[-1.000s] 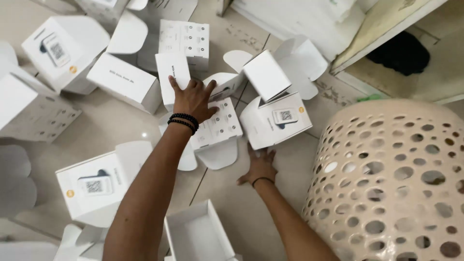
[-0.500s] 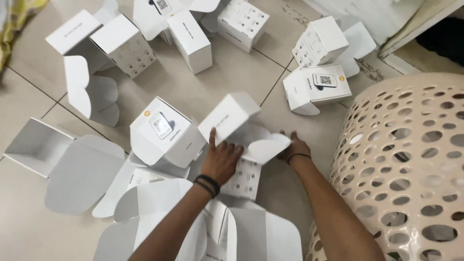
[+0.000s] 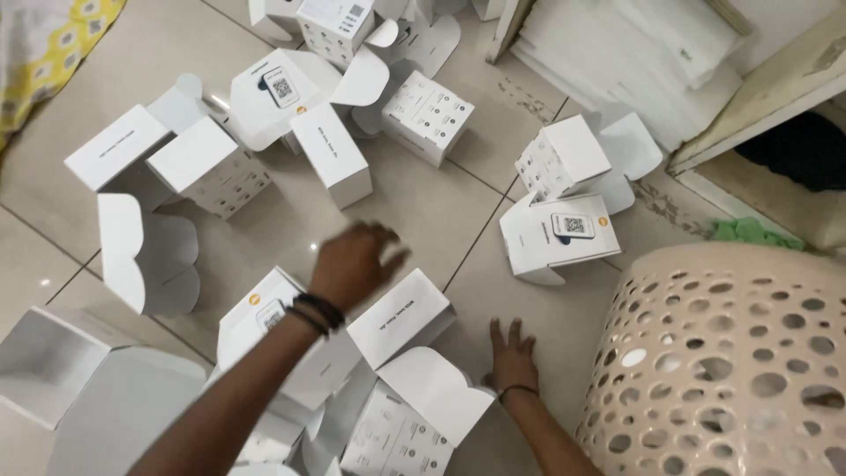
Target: The person places small packets and manuals into white cardboard boxes and closes them.
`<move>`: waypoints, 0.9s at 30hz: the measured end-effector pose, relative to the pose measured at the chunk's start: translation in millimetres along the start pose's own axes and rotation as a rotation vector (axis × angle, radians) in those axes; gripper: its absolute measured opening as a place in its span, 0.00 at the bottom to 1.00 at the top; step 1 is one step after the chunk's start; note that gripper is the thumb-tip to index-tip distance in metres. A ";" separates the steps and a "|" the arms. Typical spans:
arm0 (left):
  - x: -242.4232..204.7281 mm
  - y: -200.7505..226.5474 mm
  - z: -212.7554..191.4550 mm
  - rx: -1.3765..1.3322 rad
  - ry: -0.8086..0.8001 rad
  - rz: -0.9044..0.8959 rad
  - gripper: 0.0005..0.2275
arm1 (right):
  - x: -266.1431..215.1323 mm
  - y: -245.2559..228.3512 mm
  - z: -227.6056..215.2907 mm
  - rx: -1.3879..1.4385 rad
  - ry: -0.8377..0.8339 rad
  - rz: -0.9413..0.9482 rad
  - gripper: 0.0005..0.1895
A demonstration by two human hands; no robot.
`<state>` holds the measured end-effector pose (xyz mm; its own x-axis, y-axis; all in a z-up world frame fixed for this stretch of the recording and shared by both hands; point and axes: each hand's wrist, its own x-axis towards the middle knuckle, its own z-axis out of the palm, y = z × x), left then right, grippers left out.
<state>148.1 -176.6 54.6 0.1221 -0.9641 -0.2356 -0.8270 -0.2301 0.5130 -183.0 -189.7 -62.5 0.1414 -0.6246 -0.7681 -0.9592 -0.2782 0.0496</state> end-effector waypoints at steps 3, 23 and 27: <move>107.4 -59.0 -20.4 0.051 0.297 -0.376 0.33 | 2.3 0.7 -4.6 -0.009 -0.037 0.014 0.67; -302.6 -119.5 -74.3 -0.275 -0.480 -0.435 0.23 | 50.3 32.0 56.5 -0.159 0.249 -0.104 0.50; -191.9 -111.6 -96.9 0.044 -0.054 -0.589 0.26 | 1.3 -4.4 -17.5 -0.186 -0.027 -0.026 0.59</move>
<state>270.1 21.3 122.5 0.5402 -0.6673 -0.5128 -0.6504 -0.7177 0.2487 -174.3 -202.1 -52.6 0.1565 -0.5964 -0.7873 -0.8934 -0.4253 0.1446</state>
